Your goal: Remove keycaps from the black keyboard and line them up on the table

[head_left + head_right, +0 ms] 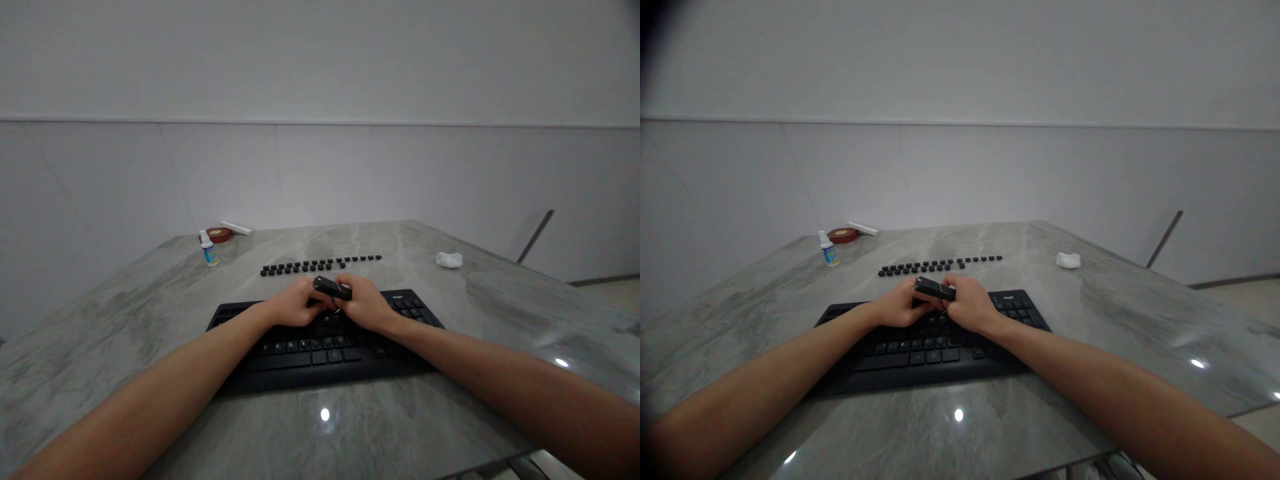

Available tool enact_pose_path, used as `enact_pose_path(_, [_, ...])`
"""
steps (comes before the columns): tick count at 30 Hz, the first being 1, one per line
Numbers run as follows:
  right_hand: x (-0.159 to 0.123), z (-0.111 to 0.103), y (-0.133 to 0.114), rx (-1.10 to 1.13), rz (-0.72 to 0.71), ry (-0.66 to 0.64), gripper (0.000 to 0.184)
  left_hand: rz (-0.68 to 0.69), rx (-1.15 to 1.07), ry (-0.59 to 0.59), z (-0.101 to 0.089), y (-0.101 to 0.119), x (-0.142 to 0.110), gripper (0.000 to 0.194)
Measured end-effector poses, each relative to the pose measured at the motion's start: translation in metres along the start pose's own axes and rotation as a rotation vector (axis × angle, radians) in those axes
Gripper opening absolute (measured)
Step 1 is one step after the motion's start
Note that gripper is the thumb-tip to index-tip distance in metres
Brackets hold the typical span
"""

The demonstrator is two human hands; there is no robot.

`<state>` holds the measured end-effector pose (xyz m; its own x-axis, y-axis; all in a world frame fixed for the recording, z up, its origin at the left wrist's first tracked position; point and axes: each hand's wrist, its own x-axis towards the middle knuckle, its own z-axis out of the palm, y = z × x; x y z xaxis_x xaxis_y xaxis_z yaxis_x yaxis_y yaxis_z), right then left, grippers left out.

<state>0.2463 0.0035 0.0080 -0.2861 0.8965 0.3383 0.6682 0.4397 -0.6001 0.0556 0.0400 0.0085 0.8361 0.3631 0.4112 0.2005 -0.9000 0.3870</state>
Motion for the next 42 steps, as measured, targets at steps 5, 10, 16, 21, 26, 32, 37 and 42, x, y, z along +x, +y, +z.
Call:
enact_pose_path(5, [0.001, 0.001, 0.0, 0.017, -0.026, -0.013, 0.011, -0.043, -0.034, 0.04, 0.001, -0.003, -0.002, 0.019])
enact_pose_path(10, [0.002, 0.002, 0.003, 0.064, -0.002, -0.029, 0.014, 0.005, -0.003, 0.028, -0.001, 0.002, -0.001, 0.011])
enact_pose_path(16, [0.002, 0.003, 0.003, 0.037, 0.005, -0.036, 0.018, -0.064, -0.013, -0.03, 0.0, 0.0, 0.001, 0.011])
enact_pose_path(21, [0.002, 0.004, 0.004, 0.002, 0.013, -0.031, 0.02, -0.076, -0.025, -0.04, 0.004, -0.007, 0.001, 0.013])
enact_pose_path(26, [0.003, 0.003, 0.003, -0.025, 0.022, -0.031, 0.018, -0.087, -0.021, -0.053, 0.002, -0.003, 0.001, 0.015])
enact_pose_path(32, [0.002, 0.004, 0.0, 0.021, 0.07, -0.035, 0.018, -0.069, -0.051, -0.056, -0.002, 0.004, 0.002, 0.015])
enact_pose_path(37, [0.004, 0.002, 0.002, 0.076, 0.082, -0.01, 0.018, -0.042, -0.05, -0.042, -0.001, 0.001, 0.002, 0.015])
enact_pose_path(42, [0.004, -0.011, 0.021, 0.133, 0.216, 0.191, 0.019, -0.032, 0.063, -0.027, 0.001, 0.0, 0.004, 0.017])
